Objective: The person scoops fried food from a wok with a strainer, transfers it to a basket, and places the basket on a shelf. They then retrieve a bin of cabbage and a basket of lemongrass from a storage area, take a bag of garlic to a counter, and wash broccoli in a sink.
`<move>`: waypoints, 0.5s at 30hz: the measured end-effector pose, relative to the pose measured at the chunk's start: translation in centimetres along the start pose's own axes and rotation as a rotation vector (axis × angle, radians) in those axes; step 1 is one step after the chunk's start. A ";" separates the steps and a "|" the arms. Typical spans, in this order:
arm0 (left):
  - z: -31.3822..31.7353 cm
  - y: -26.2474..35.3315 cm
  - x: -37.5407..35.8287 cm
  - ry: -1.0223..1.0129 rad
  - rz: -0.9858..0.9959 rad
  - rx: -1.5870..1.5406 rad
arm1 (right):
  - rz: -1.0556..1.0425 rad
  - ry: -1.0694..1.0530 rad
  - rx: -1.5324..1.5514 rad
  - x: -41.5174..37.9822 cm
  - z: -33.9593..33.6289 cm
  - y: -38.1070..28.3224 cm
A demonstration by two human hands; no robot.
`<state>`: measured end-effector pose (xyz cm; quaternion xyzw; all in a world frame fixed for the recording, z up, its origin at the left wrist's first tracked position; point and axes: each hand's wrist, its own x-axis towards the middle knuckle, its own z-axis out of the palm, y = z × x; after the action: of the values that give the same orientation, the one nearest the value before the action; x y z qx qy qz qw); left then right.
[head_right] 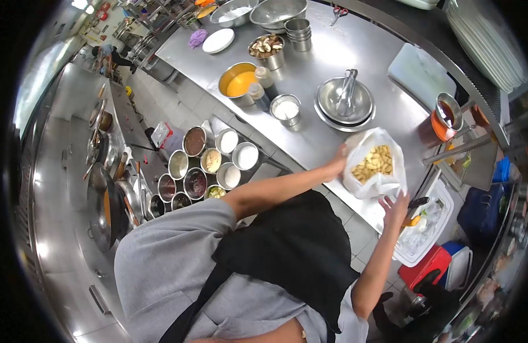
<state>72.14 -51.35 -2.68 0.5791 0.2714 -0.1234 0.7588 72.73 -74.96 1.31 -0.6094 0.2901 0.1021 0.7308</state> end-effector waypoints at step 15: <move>2.3 15.7 -6.4 -0.142 0.494 0.221 | -0.269 -0.252 0.054 4.1 -3.7 -8.4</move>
<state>75.41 -49.69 14.00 0.6970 0.0531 -0.0035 0.7150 79.17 -81.31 5.70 -0.6052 0.1147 0.0709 0.7846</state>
